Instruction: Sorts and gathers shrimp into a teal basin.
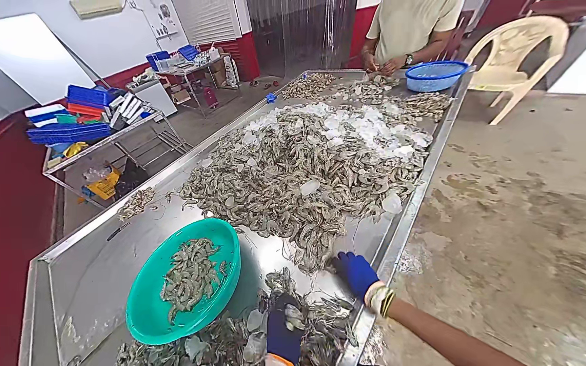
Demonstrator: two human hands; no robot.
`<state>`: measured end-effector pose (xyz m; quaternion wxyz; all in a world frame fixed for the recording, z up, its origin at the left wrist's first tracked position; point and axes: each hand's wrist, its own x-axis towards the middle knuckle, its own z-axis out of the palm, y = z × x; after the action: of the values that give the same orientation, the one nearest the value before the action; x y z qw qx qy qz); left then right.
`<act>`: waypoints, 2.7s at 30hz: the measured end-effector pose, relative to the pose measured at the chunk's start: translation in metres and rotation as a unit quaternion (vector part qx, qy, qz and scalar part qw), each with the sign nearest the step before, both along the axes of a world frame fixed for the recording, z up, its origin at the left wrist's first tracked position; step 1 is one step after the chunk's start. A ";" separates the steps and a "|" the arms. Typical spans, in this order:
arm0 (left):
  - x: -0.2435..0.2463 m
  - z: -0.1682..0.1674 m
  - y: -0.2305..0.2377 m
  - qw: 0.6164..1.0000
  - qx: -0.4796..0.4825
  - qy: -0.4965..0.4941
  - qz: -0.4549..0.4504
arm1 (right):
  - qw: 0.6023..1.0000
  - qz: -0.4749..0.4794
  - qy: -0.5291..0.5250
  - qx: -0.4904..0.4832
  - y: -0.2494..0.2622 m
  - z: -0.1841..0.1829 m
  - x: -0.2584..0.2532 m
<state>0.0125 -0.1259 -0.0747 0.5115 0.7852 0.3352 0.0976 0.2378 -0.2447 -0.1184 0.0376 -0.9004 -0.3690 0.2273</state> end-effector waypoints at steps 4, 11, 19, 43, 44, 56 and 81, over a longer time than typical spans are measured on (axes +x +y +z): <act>0.014 -0.011 -0.023 0.995 0.090 0.013 0.033 | 0.991 -0.001 0.128 -0.033 0.004 0.017 -0.072; 0.029 -0.002 -0.032 0.991 0.091 0.071 -0.061 | 0.979 0.015 0.179 0.100 0.004 0.044 -0.095; 0.031 0.008 -0.028 0.985 -0.103 0.138 0.015 | 0.997 0.036 0.056 0.030 -0.008 0.040 -0.063; 0.022 -0.023 -0.010 0.996 -0.056 -0.054 -0.052 | 0.999 -0.016 0.023 0.028 -0.020 0.003 0.044; 0.026 -0.029 -0.011 0.997 0.011 -0.048 -0.063 | 0.998 -0.007 0.051 0.024 -0.018 0.009 0.021; 0.050 0.014 -0.038 0.973 0.027 0.207 -0.099 | 0.973 0.155 -0.003 0.172 -0.015 0.022 -0.055; 0.037 -0.002 -0.035 0.994 0.099 0.031 0.015 | 0.995 0.071 0.073 0.023 0.015 0.060 -0.083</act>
<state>0.0498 -0.1611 -0.0764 0.4186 0.8298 0.3513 0.1132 0.1544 -0.2296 -0.0585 0.0691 -0.8519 -0.4333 0.2859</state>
